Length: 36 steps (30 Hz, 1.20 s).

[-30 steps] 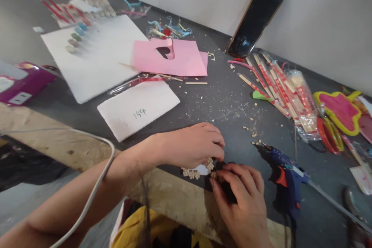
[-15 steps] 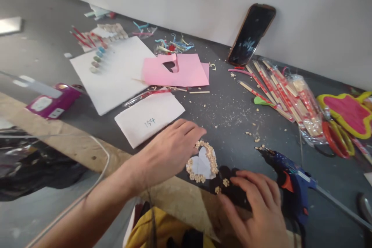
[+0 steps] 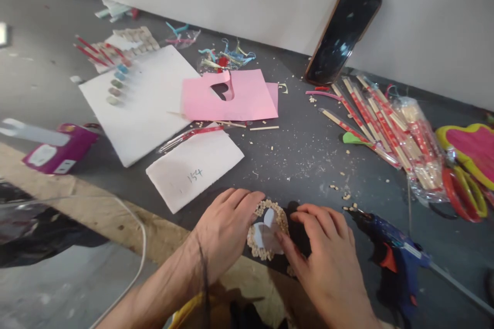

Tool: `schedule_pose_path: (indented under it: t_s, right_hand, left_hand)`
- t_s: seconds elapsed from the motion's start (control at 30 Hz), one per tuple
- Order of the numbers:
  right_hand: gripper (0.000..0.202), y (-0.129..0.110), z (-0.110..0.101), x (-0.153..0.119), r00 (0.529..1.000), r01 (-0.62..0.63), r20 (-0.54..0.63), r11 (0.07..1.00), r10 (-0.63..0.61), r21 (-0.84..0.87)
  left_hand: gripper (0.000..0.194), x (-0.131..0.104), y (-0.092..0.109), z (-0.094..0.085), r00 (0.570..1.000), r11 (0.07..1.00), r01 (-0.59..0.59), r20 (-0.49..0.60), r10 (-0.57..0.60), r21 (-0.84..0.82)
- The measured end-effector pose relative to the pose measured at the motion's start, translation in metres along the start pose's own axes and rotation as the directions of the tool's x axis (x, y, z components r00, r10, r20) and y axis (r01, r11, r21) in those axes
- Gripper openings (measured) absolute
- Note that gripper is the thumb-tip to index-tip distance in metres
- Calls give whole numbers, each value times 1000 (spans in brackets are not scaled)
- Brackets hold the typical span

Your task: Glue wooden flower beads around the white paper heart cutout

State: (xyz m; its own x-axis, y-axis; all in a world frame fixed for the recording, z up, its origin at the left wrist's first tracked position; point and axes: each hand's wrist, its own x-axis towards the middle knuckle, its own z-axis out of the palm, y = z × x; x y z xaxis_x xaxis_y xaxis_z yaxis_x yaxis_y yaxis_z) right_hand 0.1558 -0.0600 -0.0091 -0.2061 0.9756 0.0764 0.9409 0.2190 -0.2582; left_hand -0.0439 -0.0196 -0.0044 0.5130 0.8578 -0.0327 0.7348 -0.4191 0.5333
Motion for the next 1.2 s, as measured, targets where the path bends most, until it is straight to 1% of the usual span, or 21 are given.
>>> schedule_pose_path:
  t_s: [0.2, 0.4, 0.5, 0.67, 0.8, 0.93, 1.03, 1.2]
  right_hand:
    - [29, -4, 4, 10, 1000, -21, 11, 999, 22, -41]
    - [21, -6, 8, 13, 1000, -25, 2, 998, 25, -65]
    - [17, -7, 9, 14, 999, -39, -19, 998, 38, -54]
    - [15, -8, 7, 13, 998, -55, -23, 998, 55, -24]
    - [15, -5, 3, 11, 999, -42, -28, 999, 42, -19]
    - [16, -1, 2, 8, 999, -30, -34, 999, 28, -44]
    - [14, 0, 3, 7, 999, -38, -30, 998, 36, -53]
    - [14, 0, 4, 6, 999, -30, -17, 998, 29, -61]
  left_hand:
    - [28, 5, 2, -2, 1000, 1000, 4, -9, -4, 19]
    - [28, 9, 6, -4, 996, 999, 36, 78, -38, 31]
    - [31, 9, 6, -2, 995, 998, 50, 87, -53, 33]
    - [31, 8, 6, -2, 996, 1000, 17, 84, -18, 15]
    - [28, 10, 11, -4, 998, 1000, 4, 58, -4, -4]
    - [24, 11, 16, -5, 995, 999, -2, 100, 5, -36]
    - [26, 10, 13, -3, 994, 998, 10, 109, -4, -57]
    - [33, 7, 2, -1, 997, 999, -21, 72, 23, -24]
